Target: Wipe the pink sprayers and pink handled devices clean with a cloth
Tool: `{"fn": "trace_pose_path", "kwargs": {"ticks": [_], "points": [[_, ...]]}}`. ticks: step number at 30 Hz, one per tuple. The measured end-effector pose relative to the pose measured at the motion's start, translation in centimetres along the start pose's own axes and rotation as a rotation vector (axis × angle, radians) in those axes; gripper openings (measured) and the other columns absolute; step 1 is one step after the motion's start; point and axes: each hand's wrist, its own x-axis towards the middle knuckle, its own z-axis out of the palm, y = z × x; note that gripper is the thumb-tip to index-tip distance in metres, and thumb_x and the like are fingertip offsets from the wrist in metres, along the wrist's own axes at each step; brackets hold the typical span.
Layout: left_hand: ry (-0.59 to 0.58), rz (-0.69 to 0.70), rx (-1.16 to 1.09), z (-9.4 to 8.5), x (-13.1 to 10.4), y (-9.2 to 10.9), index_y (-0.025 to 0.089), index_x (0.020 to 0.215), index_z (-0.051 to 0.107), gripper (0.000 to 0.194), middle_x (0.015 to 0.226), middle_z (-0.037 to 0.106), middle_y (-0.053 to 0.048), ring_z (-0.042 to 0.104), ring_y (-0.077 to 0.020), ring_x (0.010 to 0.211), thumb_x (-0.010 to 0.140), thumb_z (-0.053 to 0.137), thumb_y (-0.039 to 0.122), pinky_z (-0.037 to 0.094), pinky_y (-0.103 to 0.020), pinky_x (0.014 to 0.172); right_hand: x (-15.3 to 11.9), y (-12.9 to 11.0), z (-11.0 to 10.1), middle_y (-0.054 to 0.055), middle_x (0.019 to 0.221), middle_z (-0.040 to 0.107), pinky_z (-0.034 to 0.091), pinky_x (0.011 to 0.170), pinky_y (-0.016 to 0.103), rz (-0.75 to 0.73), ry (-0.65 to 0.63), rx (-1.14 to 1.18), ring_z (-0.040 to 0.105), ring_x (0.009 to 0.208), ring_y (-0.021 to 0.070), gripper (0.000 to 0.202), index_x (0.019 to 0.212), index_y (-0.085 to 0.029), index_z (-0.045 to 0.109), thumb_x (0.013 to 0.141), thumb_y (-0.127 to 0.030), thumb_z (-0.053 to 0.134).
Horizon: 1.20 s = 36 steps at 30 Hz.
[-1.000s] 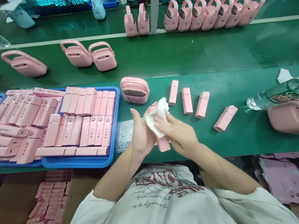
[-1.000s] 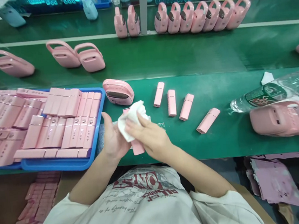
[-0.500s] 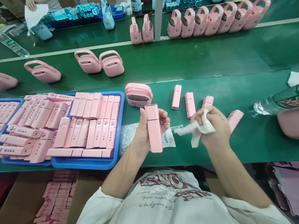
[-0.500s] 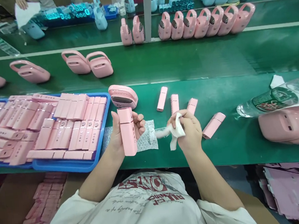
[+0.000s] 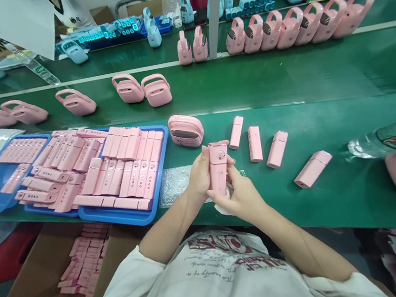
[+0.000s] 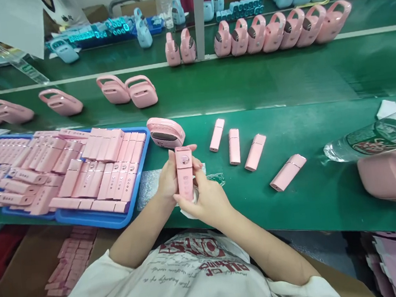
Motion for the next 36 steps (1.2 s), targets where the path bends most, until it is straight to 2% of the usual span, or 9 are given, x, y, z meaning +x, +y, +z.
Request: {"fn": "trace_pose_path", "kwargs": {"ticks": [5,9,12,15,23,27,29,33,36], "points": [[0.045,0.291,0.605,-1.4,0.5,1.2,0.019,0.113,0.067,0.035,0.113,0.068,-0.011,0.064,-0.0217,0.105,0.094,0.052,0.044,0.050,-0.033,0.094,1.0,2.0,-1.0,0.002,0.075,0.064,0.044,0.059,0.027,-0.004,-0.100,-0.007,0.057,0.063,0.0162,0.031,0.097,-0.019,0.049,0.074,-0.040,0.054],[0.271,0.574,1.161,-4.0,3.1,4.6,0.018,0.127,0.056,0.037,0.135,0.056,-0.014,0.050,-0.0252,0.128,0.091,0.053,0.022,0.039,-0.041,0.110,2.4,2.5,-3.2,0.006,0.086,0.068,0.043,0.066,0.029,0.152,-0.216,-0.197,0.061,0.075,0.0209,0.032,0.102,-0.018,0.053,0.078,-0.039,0.053],[0.356,0.449,1.623,-5.4,5.6,6.7,0.011,0.140,0.043,0.051,0.153,0.038,-0.020,0.033,-0.0305,0.144,0.089,0.047,0.011,0.024,-0.047,0.119,3.4,2.1,-4.4,0.009,0.097,0.070,0.042,0.069,0.030,0.295,-0.266,-0.400,0.065,0.084,0.0250,0.033,0.111,-0.017,0.054,0.083,-0.035,0.052],[0.324,0.240,1.826,-5.5,7.3,7.8,0.008,0.139,0.045,0.048,0.147,0.046,-0.021,0.042,-0.0318,0.136,0.092,0.039,0.009,0.032,-0.045,0.113,3.8,1.8,-4.8,0.010,0.099,0.071,0.041,0.066,0.030,0.348,-0.304,-0.572,0.067,0.087,0.0273,0.030,0.110,-0.017,0.054,0.086,-0.035,0.049],[0.240,0.110,1.841,-3.9,7.4,10.4,0.017,0.086,0.061,0.007,0.092,0.065,-0.013,0.059,-0.0311,0.091,0.084,0.059,0.023,0.040,-0.037,0.075,2.6,2.8,-4.6,0.022,0.102,0.070,0.049,0.070,0.042,0.408,-0.271,-0.771,0.070,0.091,0.0386,0.039,0.119,-0.008,0.054,0.093,-0.037,0.047],[0.118,0.018,1.706,-4.1,6.9,10.3,0.022,0.067,0.047,0.027,0.065,0.058,-0.001,0.051,-0.0184,0.059,0.081,0.062,0.038,0.030,-0.029,0.057,1.2,4.0,-6.5,0.023,0.137,0.056,0.053,0.090,0.050,0.347,-0.102,-0.604,0.061,0.118,0.0385,0.071,0.142,-0.008,0.044,0.088,-0.053,0.056],[0.112,0.009,1.629,-4.3,6.8,9.8,0.022,0.068,0.045,0.026,0.065,0.057,0.000,0.049,-0.0169,0.058,0.082,0.059,0.038,0.029,-0.028,0.055,0.6,4.6,-8.2,0.017,0.141,0.054,0.052,0.097,0.047,0.266,-0.127,-0.385,0.057,0.125,0.0359,0.080,0.143,-0.012,0.047,0.079,-0.056,0.065],[0.146,0.036,1.492,-4.6,5.9,8.9,0.022,0.071,0.045,0.024,0.070,0.058,0.000,0.051,-0.0156,0.062,0.084,0.057,0.039,0.031,-0.026,0.055,0.9,5.4,-11.1,0.008,0.108,0.074,0.061,0.072,0.037,0.238,-0.284,-0.005,0.071,0.092,0.0282,0.067,0.132,-0.022,0.062,0.076,-0.059,0.067],[0.187,0.079,1.248,-4.7,4.3,8.7,0.020,0.071,0.050,0.024,0.071,0.056,0.001,0.051,-0.0136,0.063,0.080,0.063,0.039,0.033,-0.025,0.054,2.4,5.5,-11.1,0.007,0.089,0.076,0.057,0.055,0.030,0.222,-0.026,0.012,0.069,0.069,0.0218,0.052,0.120,-0.022,0.071,0.078,-0.053,0.068]]}}
